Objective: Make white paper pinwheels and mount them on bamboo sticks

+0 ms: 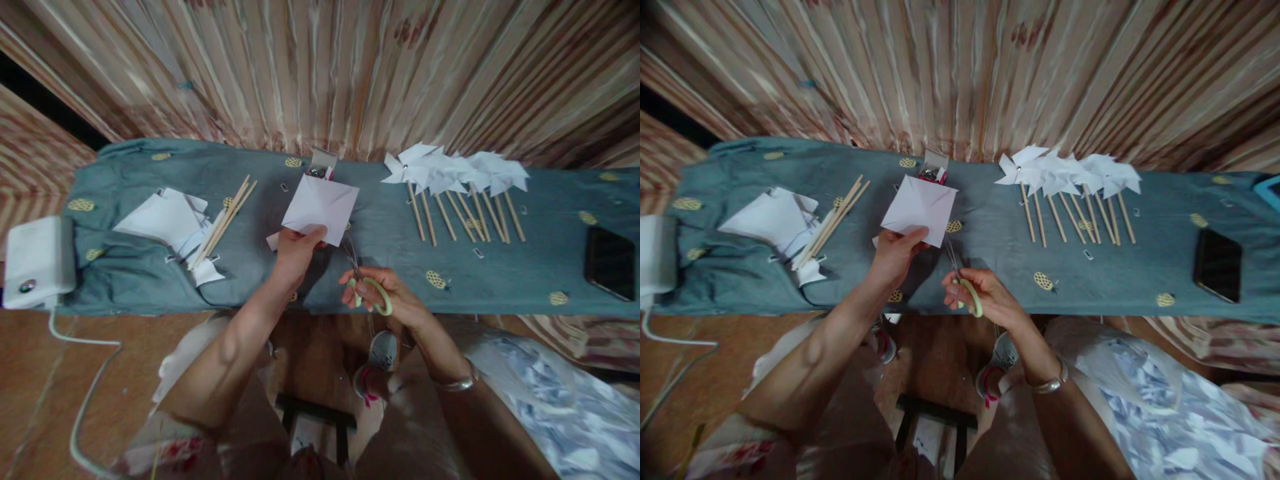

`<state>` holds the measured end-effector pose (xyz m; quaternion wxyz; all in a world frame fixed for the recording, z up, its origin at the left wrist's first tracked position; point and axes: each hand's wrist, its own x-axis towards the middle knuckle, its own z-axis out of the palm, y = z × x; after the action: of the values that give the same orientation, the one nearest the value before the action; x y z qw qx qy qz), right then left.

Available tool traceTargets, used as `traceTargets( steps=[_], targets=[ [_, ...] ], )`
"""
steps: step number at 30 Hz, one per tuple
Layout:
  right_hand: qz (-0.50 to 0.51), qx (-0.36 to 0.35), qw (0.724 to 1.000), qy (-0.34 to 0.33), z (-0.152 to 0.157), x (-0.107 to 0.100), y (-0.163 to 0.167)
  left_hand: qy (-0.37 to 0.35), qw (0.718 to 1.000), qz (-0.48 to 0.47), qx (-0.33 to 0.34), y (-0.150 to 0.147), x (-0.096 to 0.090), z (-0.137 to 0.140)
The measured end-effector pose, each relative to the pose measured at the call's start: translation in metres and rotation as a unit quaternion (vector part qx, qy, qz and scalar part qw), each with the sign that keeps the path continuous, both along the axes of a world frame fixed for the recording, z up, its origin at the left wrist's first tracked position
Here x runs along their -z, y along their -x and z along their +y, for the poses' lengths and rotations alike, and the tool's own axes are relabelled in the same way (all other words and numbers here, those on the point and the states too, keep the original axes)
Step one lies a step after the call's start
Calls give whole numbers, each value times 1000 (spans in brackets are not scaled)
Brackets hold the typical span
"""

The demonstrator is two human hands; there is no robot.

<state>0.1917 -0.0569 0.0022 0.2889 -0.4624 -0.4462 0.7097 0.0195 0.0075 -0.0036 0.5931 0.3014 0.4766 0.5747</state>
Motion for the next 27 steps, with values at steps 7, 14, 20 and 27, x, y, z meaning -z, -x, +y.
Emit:
traceTargets(
  steps=[7, 14, 20, 27],
  targets=[
    [-11, -41, 999, -13, 2, -4, 2, 9, 1000, 16, 23, -7, 1, -5],
    [-31, -35, 999, -22, 1, 0, 1, 17, 999, 16, 29, -11, 0, -8],
    [-36, -14, 999, 6, 2, -7, 4, 10, 999, 4, 31, -12, 1, -8],
    [-35, -10, 999, 8, 3, -8, 5, 12, 999, 8, 33, -12, 1, -10]
  ],
)
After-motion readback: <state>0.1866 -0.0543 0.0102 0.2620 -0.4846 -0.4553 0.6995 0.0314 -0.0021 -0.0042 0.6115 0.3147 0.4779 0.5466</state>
